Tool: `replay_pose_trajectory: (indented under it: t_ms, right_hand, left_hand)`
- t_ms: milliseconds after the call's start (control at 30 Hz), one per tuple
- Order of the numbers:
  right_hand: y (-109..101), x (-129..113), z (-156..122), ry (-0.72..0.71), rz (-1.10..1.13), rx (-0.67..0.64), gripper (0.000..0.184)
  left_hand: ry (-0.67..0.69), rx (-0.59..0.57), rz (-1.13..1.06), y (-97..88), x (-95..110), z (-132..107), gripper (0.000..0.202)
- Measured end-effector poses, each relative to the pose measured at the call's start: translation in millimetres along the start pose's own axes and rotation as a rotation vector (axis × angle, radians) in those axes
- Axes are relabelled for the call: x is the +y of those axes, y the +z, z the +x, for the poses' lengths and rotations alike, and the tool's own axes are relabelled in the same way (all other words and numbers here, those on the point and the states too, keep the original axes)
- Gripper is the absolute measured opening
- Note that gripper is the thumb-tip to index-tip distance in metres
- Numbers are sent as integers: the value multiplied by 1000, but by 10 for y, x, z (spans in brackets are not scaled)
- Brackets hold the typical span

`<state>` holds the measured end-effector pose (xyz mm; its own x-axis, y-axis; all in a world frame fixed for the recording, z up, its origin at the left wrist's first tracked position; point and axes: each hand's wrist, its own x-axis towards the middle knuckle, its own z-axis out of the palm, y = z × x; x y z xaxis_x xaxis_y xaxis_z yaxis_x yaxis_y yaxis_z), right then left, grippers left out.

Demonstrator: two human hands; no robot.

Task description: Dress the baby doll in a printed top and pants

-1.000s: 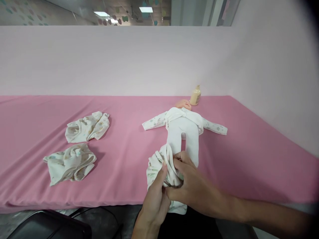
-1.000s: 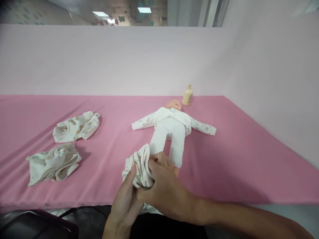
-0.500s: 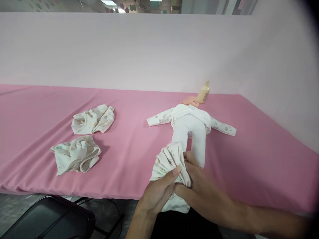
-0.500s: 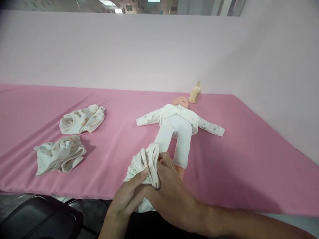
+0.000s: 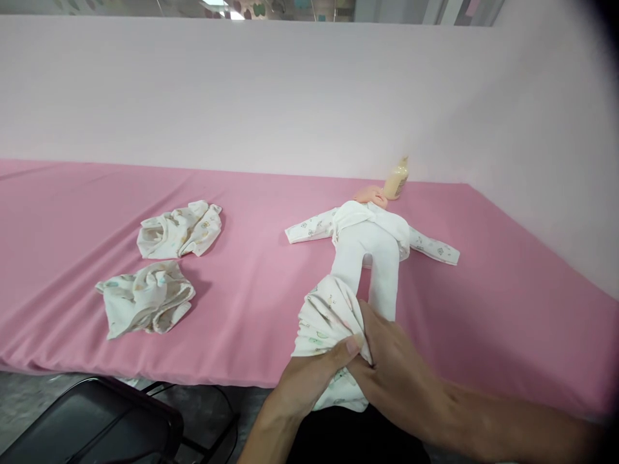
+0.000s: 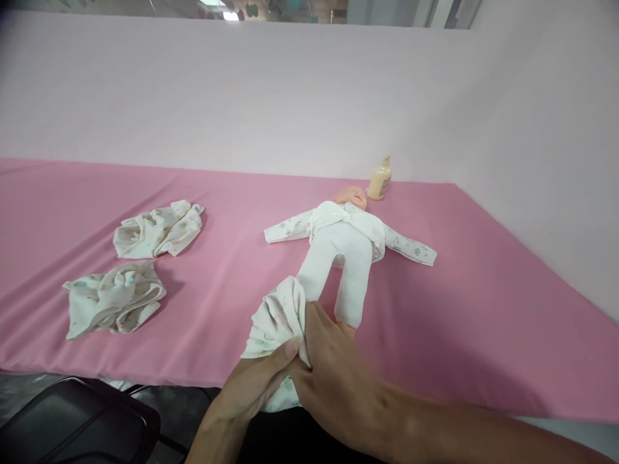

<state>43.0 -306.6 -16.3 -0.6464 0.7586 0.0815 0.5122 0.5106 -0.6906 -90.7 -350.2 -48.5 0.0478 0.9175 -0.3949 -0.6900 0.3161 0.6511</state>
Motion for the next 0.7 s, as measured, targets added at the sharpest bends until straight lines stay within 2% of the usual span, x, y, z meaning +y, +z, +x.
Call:
replay_pose_trajectory:
  t_ms: [100, 200, 333, 467, 567, 633, 700]
  right_hand:
    - [45, 14, -24, -114, -259, 89, 20]
    - [60, -13, -50, -206, -572, 161, 19]
    - [34, -47, -71, -364, -819, 115, 19]
    - [12, -16, -52, -447, -801, 63, 25]
    - [-18, 31, 2, -474, -709, 23, 28]
    - [-72, 55, 65, -410, -554, -34, 24]
    - [-149, 70, 146, -265, -359, -92, 19]
  left_hand:
    - [58, 80, -2, 28, -30, -17, 57]
    - [102, 105, -38, 70, -67, -37, 55]
    - [122, 155, -61, 154, -105, -46, 51]
    - [207, 210, -159, 257, -145, -4, 51]
    - [291, 262, -224, 303, -170, 34, 47]
    - [325, 279, -245, 308, -177, 46, 45]
    - [318, 259, -258, 299, -181, 44, 43]
